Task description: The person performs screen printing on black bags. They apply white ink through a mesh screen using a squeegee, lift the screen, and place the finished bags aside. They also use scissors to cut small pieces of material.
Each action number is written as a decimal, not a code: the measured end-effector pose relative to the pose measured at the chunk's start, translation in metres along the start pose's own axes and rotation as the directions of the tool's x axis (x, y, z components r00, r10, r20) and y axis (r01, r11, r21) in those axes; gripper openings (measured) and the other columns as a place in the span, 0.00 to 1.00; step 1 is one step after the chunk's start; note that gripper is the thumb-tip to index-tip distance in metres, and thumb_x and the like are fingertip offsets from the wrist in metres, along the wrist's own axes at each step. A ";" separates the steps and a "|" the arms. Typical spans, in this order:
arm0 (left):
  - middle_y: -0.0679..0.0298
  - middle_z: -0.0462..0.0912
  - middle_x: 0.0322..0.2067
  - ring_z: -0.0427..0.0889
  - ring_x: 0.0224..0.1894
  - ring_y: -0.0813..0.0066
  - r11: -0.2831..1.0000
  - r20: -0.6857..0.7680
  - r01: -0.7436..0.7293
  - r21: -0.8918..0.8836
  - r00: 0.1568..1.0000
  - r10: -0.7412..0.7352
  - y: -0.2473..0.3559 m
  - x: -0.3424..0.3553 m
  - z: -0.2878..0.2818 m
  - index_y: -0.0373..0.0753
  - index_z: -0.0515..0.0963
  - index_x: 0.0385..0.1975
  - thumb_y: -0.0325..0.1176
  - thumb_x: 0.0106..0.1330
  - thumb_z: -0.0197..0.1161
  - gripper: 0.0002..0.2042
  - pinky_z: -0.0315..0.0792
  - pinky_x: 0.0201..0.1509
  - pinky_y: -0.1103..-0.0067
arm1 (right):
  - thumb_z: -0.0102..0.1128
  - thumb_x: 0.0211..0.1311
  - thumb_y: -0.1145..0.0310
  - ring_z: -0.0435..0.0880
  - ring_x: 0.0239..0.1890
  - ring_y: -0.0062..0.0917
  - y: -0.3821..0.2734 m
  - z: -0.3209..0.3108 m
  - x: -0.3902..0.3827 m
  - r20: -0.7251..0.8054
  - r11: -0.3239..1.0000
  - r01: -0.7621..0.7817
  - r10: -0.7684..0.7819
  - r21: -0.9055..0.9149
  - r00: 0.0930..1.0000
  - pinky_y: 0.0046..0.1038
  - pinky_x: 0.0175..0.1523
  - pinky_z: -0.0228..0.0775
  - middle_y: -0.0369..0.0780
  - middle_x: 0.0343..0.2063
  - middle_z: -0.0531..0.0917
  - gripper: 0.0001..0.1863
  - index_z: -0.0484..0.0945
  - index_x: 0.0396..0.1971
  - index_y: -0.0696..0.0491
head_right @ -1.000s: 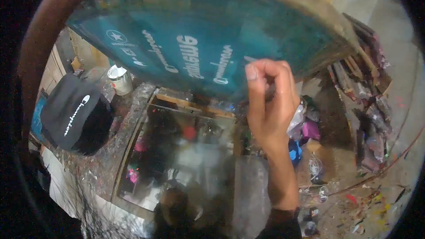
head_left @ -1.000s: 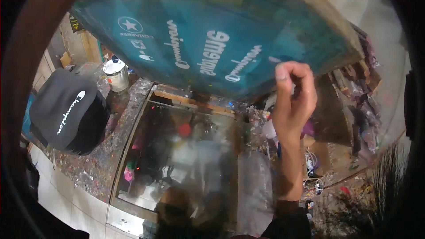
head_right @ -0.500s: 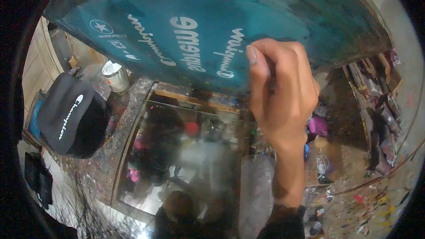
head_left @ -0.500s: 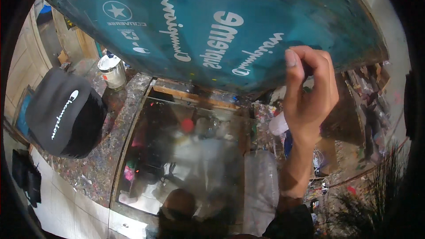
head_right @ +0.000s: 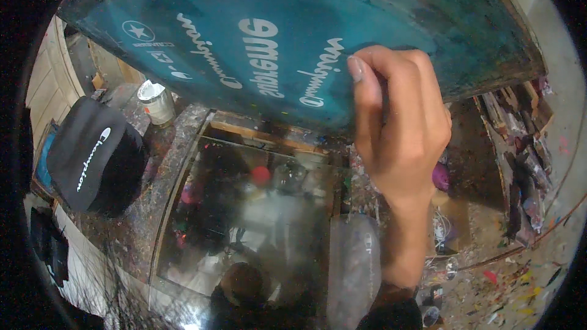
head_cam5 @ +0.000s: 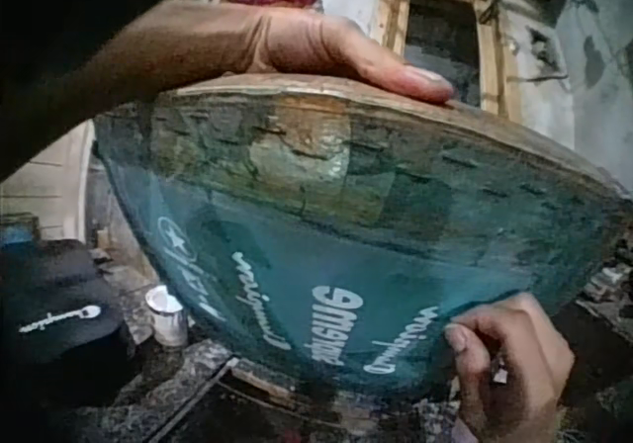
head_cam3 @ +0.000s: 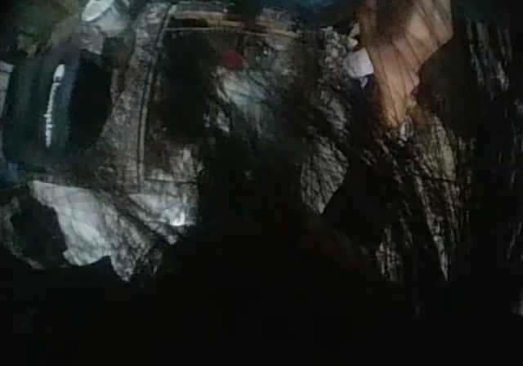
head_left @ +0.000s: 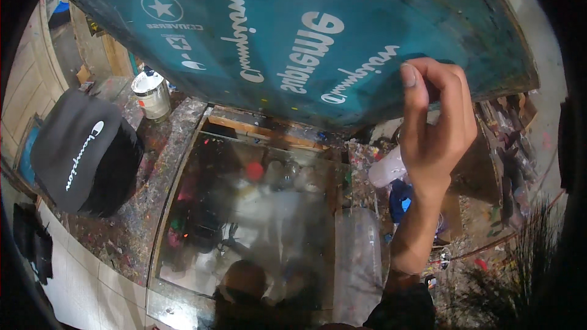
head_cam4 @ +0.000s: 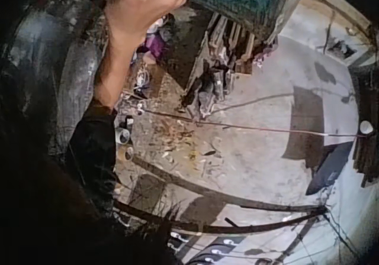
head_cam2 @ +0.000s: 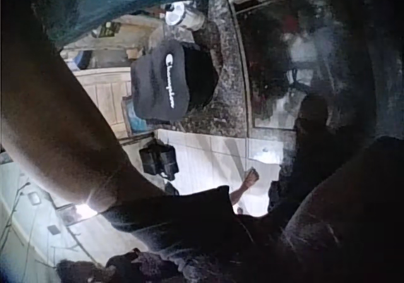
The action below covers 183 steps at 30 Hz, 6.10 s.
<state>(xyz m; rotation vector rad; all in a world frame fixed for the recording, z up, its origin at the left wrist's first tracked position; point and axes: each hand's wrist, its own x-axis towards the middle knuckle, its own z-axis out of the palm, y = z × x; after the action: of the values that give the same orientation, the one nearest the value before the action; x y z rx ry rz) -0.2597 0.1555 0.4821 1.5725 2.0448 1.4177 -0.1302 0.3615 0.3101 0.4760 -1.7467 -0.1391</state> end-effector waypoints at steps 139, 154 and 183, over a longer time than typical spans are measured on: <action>0.52 0.86 0.47 0.88 0.39 0.73 0.972 0.530 0.156 -0.176 0.847 -0.039 -0.028 -0.003 -0.039 0.27 0.76 0.58 0.43 0.70 0.66 0.25 0.84 0.45 0.80 | 0.68 0.57 0.87 0.84 0.36 0.26 -0.011 0.014 -0.009 -0.067 0.979 -0.142 0.153 0.148 0.986 0.23 0.43 0.77 0.47 0.36 0.84 0.36 0.56 0.60 0.54; 0.53 0.86 0.48 0.88 0.40 0.73 0.973 0.526 0.151 -0.174 0.850 -0.038 -0.030 0.000 -0.040 0.27 0.76 0.58 0.43 0.69 0.66 0.26 0.83 0.46 0.80 | 0.70 0.55 0.87 0.84 0.33 0.24 -0.010 0.020 -0.012 -0.156 0.955 -0.155 0.199 0.254 0.967 0.22 0.39 0.77 0.46 0.34 0.82 0.33 0.61 0.56 0.59; 0.53 0.86 0.48 0.87 0.42 0.73 0.979 0.553 0.103 -0.174 0.833 0.011 -0.019 0.009 -0.036 0.28 0.76 0.58 0.44 0.68 0.68 0.27 0.83 0.47 0.80 | 0.68 0.58 0.87 0.82 0.35 0.23 -0.012 0.022 -0.013 -0.141 0.956 -0.173 0.210 0.239 0.967 0.22 0.42 0.76 0.46 0.37 0.82 0.34 0.59 0.59 0.57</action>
<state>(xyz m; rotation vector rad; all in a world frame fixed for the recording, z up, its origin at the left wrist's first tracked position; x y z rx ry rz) -0.2989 0.1429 0.4898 1.5944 1.5361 0.9529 -0.1461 0.3517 0.2886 0.4645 -1.6418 0.2343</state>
